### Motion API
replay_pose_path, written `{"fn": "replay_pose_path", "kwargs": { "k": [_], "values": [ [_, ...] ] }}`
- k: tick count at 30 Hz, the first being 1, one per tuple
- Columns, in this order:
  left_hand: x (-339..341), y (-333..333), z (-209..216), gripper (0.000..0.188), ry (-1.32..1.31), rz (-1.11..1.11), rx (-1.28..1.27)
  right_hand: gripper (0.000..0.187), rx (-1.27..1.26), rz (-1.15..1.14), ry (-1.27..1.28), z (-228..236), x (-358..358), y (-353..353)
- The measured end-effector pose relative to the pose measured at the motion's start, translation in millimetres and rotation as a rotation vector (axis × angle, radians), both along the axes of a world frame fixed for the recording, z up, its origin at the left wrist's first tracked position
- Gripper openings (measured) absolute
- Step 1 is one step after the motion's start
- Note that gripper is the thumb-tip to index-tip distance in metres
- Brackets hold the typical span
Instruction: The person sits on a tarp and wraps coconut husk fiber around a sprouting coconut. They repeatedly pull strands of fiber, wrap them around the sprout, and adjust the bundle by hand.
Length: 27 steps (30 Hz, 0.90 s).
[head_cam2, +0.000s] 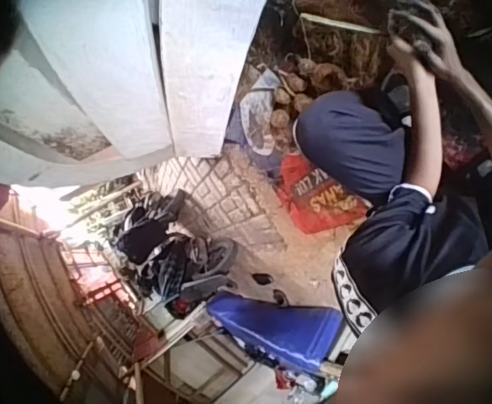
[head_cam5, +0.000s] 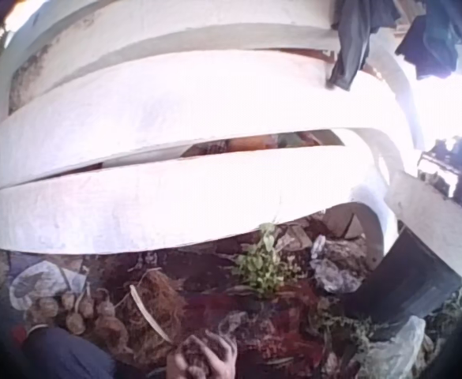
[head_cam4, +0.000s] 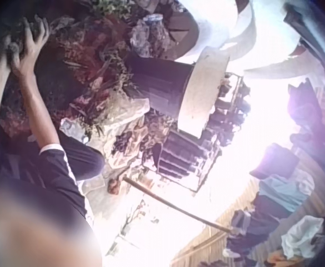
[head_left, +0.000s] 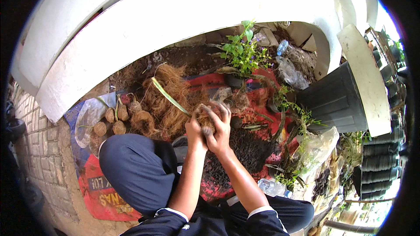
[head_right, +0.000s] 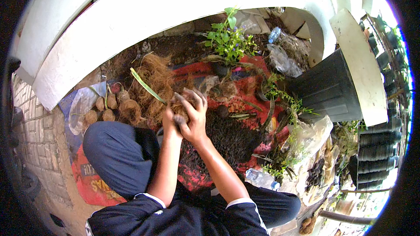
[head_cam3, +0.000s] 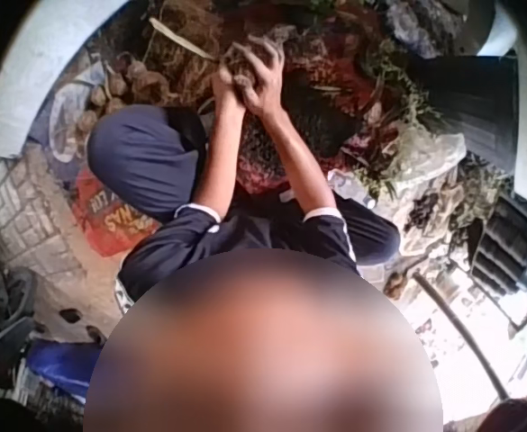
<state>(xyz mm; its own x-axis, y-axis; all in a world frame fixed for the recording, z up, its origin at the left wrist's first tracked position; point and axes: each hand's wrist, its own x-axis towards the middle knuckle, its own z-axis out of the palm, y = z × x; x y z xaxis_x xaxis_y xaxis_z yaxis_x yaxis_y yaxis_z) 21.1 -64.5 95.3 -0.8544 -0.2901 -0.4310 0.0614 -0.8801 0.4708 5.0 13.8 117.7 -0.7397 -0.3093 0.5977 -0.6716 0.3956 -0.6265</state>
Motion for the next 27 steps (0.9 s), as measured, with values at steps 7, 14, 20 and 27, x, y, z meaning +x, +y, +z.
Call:
{"fn": "replay_pose_path", "kwargs": {
  "k": [7,14,20,27],
  "values": [
    [1,-2,7,0.071,0.327,-0.323,0.079,0.019,-0.142,0.008,0.094,10,-10,15],
    [-4,2,9,0.059,0.387,-0.049,-0.329,0.032,-0.834,-0.039,-1.172,19,-2,-3],
    [5,11,-8,0.044,0.137,-0.015,0.093,0.038,-0.296,0.188,-0.282,17,-3,0],
    [11,-2,23,0.067,0.523,-0.302,0.025,0.02,-0.308,0.032,-0.097,24,-14,13]
  ]
}}
